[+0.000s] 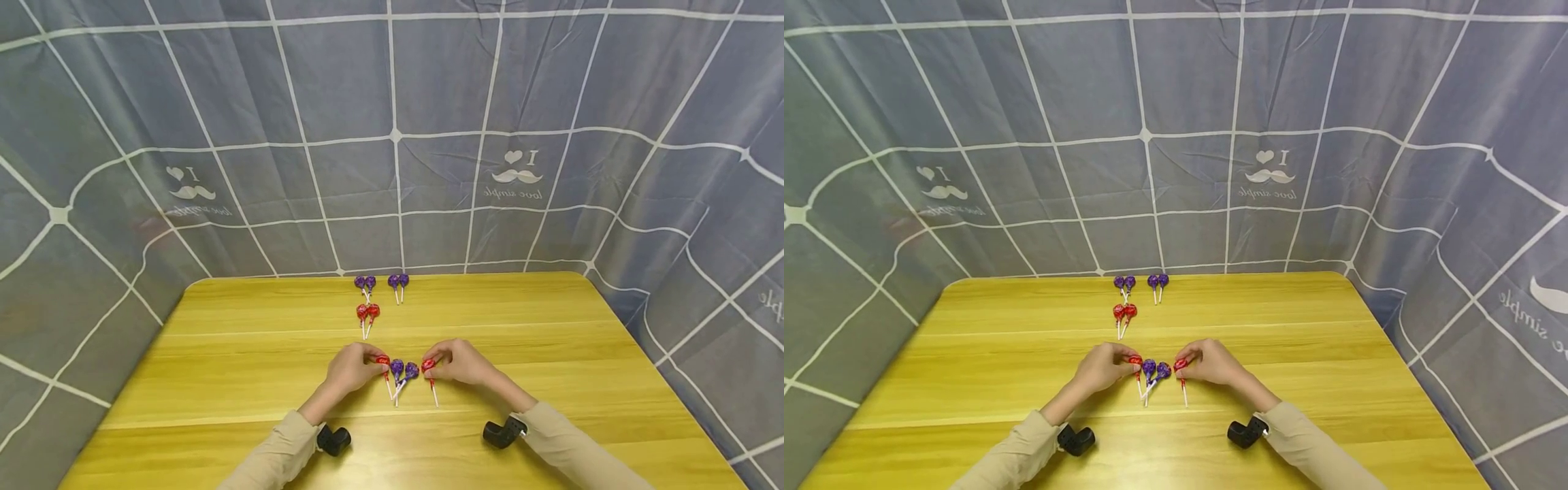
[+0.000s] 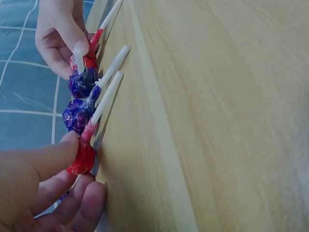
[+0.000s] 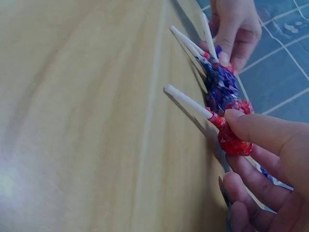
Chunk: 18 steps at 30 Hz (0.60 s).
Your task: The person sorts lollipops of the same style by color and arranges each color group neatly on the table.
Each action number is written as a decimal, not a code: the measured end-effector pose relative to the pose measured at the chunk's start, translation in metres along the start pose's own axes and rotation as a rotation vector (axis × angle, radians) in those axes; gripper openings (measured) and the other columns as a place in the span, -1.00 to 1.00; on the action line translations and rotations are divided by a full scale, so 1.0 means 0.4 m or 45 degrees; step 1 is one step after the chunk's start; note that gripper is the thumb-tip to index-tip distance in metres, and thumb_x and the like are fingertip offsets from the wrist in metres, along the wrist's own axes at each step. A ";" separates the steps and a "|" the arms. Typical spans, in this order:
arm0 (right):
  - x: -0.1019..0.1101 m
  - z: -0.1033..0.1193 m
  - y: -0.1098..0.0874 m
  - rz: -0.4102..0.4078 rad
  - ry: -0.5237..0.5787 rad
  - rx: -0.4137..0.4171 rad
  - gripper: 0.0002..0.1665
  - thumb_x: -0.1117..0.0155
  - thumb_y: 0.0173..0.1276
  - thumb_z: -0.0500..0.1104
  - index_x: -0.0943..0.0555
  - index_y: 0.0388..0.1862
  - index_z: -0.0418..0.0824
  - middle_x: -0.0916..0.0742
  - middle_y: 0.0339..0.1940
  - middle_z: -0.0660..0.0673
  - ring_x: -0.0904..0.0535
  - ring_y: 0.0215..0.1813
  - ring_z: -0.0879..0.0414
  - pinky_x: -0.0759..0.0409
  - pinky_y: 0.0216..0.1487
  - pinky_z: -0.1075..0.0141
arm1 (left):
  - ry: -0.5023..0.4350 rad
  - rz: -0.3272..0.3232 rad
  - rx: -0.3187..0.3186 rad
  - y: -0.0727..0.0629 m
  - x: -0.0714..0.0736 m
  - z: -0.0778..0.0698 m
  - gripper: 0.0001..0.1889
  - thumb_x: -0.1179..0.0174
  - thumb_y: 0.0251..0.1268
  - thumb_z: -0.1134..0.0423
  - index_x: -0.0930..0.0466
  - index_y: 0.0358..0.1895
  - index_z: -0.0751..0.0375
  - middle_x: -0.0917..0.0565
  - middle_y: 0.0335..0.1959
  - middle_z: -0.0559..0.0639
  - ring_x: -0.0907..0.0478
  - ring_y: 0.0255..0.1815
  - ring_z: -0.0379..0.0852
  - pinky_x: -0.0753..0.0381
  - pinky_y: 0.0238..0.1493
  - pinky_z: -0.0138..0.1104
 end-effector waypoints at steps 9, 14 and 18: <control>0.030 0.008 0.015 -0.031 0.086 -0.054 -0.67 -0.47 0.12 -0.12 -0.70 -0.16 -0.26 -0.76 -0.36 -0.09 -0.49 -0.49 0.29 -0.44 -0.47 0.47 | -0.080 -0.098 0.010 0.000 0.023 0.021 -0.75 -0.42 0.00 0.11 -0.76 -0.23 0.08 -0.76 -0.39 -0.09 -0.59 -0.43 -0.24 -0.45 -0.45 -0.36; 0.049 0.008 0.036 -0.065 0.096 -0.059 -0.66 -0.46 0.14 -0.10 -0.70 -0.15 -0.26 -0.77 -0.33 -0.11 -0.53 -0.47 0.25 -0.45 -0.49 0.45 | -0.129 -0.185 0.031 0.015 0.055 0.024 -0.74 -0.43 -0.01 0.11 -0.76 -0.21 0.07 -0.78 -0.35 -0.03 -0.61 -0.51 -0.23 -0.38 -0.61 -0.38; 0.061 0.004 0.061 -0.083 0.120 -0.058 -0.63 -0.46 0.15 -0.10 -0.69 -0.11 -0.28 -0.78 -0.30 -0.16 -0.60 -0.46 0.15 -0.49 -0.51 0.42 | -0.137 -0.228 0.034 0.036 0.087 0.016 -0.72 -0.42 0.01 0.10 -0.76 -0.17 0.08 -0.78 -0.37 0.01 -0.41 -0.74 -0.29 -0.25 -0.72 -0.42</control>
Point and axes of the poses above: each hand's wrist, its own y-axis towards the middle knuckle, its own x-axis out of the back of the hand, z = x × y, the point moved 10 cm from there along y, towards the middle knuckle
